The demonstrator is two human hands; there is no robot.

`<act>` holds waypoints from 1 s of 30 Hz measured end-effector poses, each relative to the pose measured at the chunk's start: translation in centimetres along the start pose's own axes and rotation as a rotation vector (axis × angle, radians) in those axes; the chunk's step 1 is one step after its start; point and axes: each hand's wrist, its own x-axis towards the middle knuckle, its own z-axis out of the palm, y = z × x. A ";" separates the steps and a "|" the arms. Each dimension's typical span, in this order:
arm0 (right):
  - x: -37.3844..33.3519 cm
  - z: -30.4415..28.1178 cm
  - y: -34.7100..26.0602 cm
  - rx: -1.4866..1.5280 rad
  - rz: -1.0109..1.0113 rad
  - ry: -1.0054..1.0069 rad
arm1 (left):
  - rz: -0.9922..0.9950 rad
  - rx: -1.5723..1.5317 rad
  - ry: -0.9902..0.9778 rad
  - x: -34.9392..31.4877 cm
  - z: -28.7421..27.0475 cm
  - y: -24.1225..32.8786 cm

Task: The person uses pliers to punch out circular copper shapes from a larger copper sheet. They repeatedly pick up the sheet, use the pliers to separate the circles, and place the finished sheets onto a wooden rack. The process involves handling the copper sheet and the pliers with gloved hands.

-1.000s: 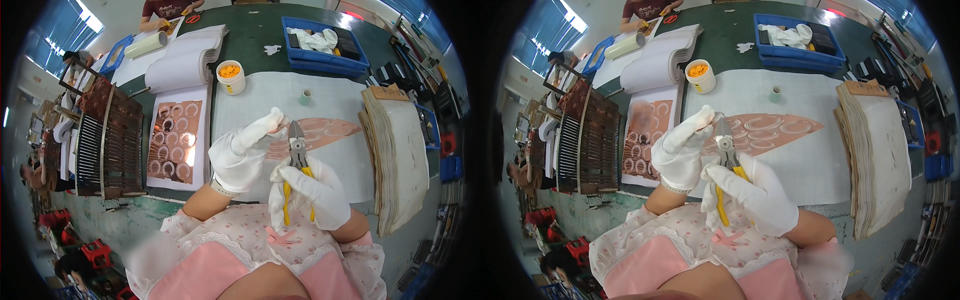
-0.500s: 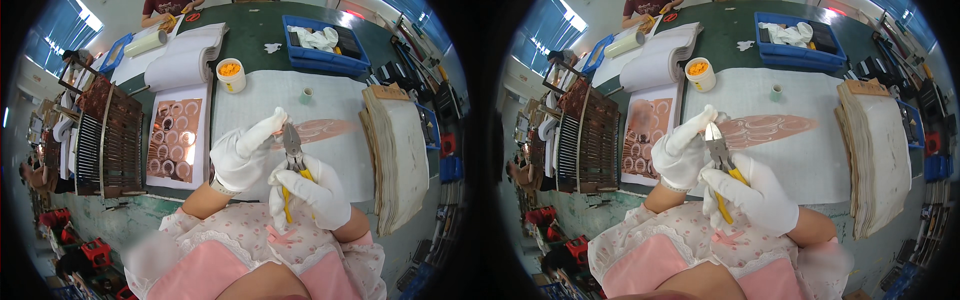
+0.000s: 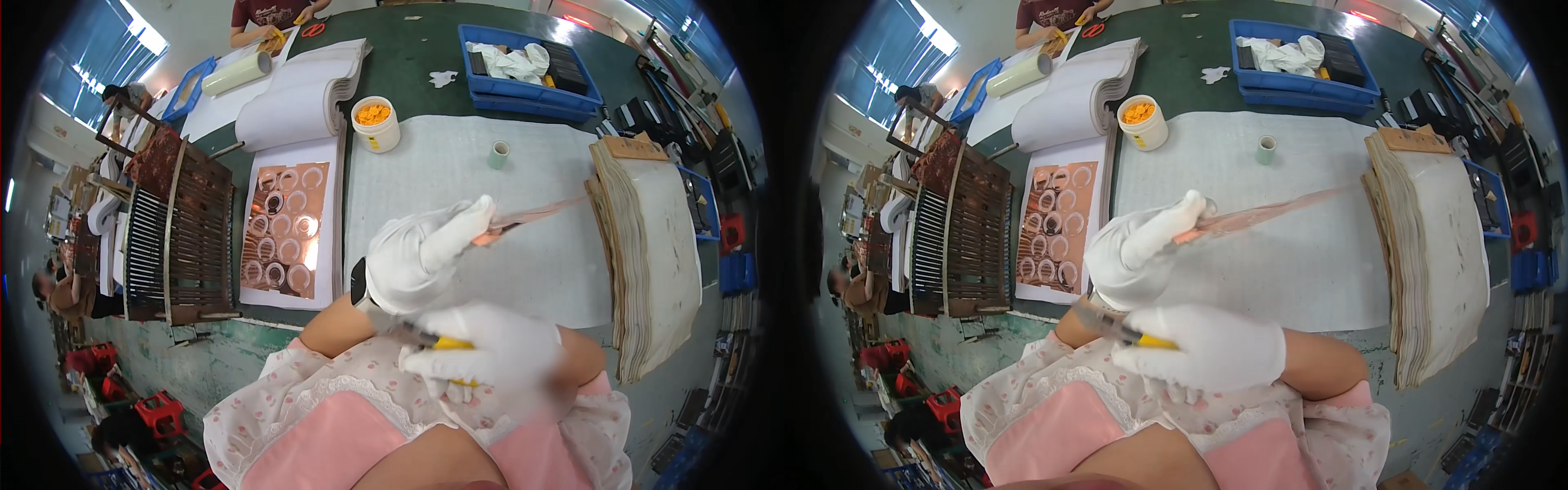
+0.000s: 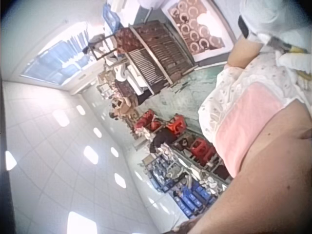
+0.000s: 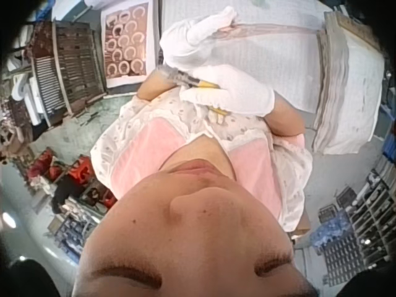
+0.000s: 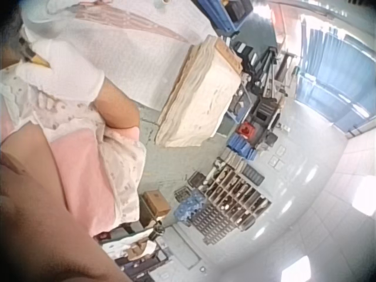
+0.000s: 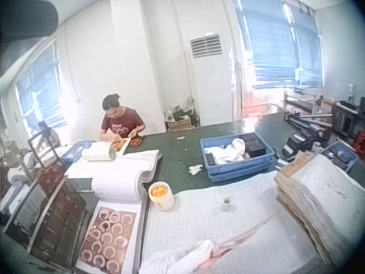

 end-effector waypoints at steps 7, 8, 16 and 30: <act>-4.6 -2.1 2.5 -0.197 -0.721 0.623 | -0.264 -0.734 0.471 2.0 -2.2 0.7; -5.4 -2.1 3.1 -0.255 -0.817 0.861 | -0.319 -0.511 0.474 3.2 -2.7 1.5; -4.3 -5.3 0.1 -1.228 -0.693 1.249 | -0.344 -0.589 0.221 4.1 -4.2 5.1; -4.6 -2.7 -0.7 -1.426 -0.423 0.981 | -0.539 -0.875 0.170 2.1 -2.9 6.2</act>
